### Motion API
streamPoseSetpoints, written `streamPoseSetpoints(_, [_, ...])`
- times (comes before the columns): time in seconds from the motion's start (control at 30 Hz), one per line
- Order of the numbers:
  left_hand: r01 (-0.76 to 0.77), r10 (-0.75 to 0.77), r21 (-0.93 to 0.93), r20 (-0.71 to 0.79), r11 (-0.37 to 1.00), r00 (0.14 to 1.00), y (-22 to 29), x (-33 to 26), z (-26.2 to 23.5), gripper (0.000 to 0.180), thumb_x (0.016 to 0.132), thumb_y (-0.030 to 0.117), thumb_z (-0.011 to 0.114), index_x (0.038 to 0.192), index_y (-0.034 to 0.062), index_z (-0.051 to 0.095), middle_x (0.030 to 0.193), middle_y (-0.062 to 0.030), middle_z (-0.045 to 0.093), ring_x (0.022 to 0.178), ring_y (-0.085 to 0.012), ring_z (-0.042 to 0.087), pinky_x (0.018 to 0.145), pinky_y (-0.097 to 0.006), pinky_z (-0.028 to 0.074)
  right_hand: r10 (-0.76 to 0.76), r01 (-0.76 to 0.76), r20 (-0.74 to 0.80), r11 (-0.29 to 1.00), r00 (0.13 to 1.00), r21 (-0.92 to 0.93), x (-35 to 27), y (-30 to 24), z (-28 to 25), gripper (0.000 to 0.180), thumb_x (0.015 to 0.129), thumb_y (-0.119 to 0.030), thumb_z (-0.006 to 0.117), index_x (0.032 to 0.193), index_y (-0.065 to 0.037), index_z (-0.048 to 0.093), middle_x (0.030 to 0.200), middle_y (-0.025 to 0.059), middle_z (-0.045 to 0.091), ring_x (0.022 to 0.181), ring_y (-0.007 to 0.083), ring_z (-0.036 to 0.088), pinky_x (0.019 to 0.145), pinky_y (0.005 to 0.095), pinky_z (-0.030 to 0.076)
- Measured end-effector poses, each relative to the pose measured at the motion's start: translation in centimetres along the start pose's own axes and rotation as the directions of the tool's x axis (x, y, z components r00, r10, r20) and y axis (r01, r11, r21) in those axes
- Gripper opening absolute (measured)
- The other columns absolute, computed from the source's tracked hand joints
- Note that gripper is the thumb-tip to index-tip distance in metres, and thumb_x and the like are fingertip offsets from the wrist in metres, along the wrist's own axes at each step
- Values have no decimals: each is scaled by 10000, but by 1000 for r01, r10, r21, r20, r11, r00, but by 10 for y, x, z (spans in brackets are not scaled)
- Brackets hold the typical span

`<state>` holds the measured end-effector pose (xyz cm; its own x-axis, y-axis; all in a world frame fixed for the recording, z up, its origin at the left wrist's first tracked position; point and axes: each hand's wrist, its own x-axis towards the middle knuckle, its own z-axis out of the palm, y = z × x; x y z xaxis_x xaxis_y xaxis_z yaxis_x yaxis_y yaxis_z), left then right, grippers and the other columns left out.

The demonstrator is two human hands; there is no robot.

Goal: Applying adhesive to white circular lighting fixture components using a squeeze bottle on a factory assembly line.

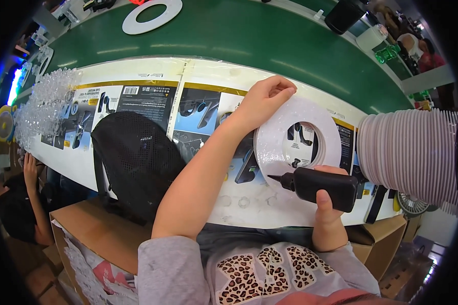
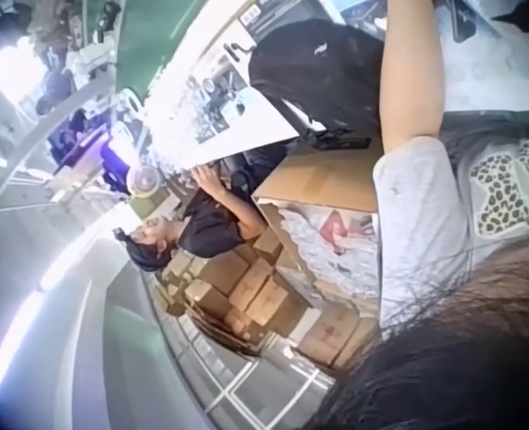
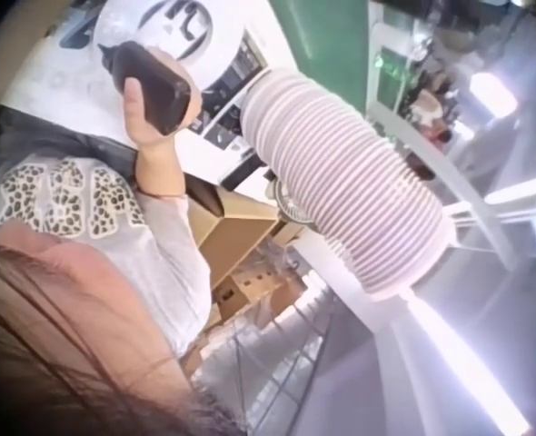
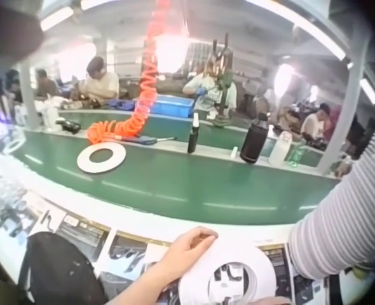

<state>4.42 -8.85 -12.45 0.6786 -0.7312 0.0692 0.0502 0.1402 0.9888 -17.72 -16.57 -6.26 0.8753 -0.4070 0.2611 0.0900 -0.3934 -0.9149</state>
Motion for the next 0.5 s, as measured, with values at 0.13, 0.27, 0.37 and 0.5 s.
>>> streamPoseSetpoints(0.13, [2, -2, 29, -4, 1000, 1000, -1, 0, 0, 207, 896, 151, 539, 1023, -2, 597, 1001, -94, 626, 985, -151, 573, 885, -265, 431, 7, -8, 7, 1000, 1000, 9, 1, 0, -1, 532, 766, -397, 664, 1006, 65, 558, 941, 128, 590, 802, 181, 597, 728, 275, 491])
streamPoseSetpoints(0.27, [2, -2, -1, -5, 1000, 1000, -1, 0, -1, 212, 897, 156, 538, 1025, -3, 597, 1000, -94, 627, 986, -154, 574, 887, -267, 430, 43, -45, 36, 998, 998, 45, 0, -1, -2, 524, 764, -388, 668, 1007, 63, 561, 941, 127, 590, 807, 181, 597, 733, 276, 490])
streamPoseSetpoints(0.37, [-10, 11, 22, -5, 1000, 1000, 0, 0, -1, 215, 897, 158, 539, 1025, -5, 597, 999, -93, 629, 985, -152, 575, 888, -267, 430, 16, -16, 24, 1000, 1000, 1, 1, -1, -2, 516, 761, -381, 669, 1009, 59, 563, 943, 126, 589, 810, 182, 597, 734, 278, 489])
streamPoseSetpoints(0.5, [2, -2, 25, -9, 1000, 1000, 1, -1, -1, 213, 896, 155, 539, 1022, -8, 597, 998, -94, 630, 984, -153, 576, 889, -267, 429, -56, 56, -11, 998, 998, 30, 6, 2, 2, 425, 738, -267, 672, 977, 74, 587, 877, 147, 625, 760, 197, 625, 702, 277, 506])
